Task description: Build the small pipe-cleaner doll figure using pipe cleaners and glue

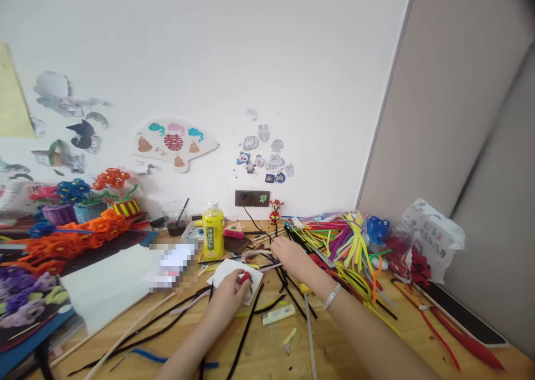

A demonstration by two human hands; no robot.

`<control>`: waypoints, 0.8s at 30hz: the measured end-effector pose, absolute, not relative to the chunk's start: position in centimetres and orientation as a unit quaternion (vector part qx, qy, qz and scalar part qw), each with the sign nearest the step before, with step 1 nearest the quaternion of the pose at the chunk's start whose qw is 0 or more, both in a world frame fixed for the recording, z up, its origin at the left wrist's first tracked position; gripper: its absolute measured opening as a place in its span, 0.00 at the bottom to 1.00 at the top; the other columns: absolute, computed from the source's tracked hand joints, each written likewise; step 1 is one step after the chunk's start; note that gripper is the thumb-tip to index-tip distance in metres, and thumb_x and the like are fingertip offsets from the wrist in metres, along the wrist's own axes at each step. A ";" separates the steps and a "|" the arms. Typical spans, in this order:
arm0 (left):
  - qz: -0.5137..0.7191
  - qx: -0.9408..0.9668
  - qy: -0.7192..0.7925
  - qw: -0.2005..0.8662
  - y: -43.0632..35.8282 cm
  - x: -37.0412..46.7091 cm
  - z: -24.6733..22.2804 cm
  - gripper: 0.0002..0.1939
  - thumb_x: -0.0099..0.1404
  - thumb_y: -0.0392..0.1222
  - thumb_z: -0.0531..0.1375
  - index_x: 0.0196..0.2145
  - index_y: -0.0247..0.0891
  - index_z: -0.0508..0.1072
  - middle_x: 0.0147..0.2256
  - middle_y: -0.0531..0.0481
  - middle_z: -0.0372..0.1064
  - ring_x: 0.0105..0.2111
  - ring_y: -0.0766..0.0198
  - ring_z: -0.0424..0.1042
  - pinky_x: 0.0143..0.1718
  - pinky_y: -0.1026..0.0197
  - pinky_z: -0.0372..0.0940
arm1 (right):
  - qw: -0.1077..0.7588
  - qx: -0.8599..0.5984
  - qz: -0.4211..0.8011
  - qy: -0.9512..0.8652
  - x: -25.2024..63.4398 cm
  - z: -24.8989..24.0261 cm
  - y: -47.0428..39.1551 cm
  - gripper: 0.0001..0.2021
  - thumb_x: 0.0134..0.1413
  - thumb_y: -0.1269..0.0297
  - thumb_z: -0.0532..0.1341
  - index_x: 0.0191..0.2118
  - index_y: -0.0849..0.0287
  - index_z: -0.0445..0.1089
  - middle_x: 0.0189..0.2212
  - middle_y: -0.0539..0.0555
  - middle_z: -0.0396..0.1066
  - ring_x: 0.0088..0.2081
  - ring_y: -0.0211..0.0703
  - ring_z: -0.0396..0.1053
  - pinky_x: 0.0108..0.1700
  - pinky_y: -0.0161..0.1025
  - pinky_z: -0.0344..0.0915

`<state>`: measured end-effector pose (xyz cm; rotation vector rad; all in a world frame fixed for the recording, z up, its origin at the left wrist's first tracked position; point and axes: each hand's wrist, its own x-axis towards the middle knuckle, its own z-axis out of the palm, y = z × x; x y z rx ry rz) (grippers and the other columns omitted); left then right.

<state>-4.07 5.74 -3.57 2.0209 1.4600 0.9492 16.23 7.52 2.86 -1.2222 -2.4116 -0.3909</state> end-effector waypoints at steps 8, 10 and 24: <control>0.369 0.721 0.522 0.268 5.5 -3.9 -2.7 0.18 0.58 0.48 0.48 0.35 0.33 0.71 0.34 0.40 0.72 0.34 0.53 0.70 0.38 0.53 0.62 | 0.401 -0.485 -0.024 -0.776 16.1 3.4 5.5 0.07 0.57 0.72 0.47 0.32 0.59 0.59 0.29 0.52 0.63 0.31 0.40 0.64 0.34 0.38 0.62; 0.381 0.713 0.517 0.280 5.4 -3.9 -2.4 0.18 0.58 0.47 0.47 0.35 0.34 0.70 0.32 0.41 0.72 0.33 0.54 0.70 0.37 0.54 0.63 | 0.464 -0.459 0.096 -0.752 16.0 2.9 4.7 0.04 0.57 0.69 0.47 0.36 0.58 0.57 0.27 0.49 0.63 0.25 0.37 0.65 0.28 0.35 0.63; 0.471 0.653 0.413 0.426 2.3 -1.6 -0.4 0.17 0.55 0.56 0.52 0.22 0.38 0.66 0.22 0.51 0.65 0.27 0.61 0.65 0.31 0.61 0.61 | 0.458 -0.314 0.565 -0.610 12.0 -2.3 0.1 0.17 0.42 0.53 0.63 0.33 0.60 0.63 0.20 0.45 0.64 0.16 0.30 0.62 0.20 0.29 0.60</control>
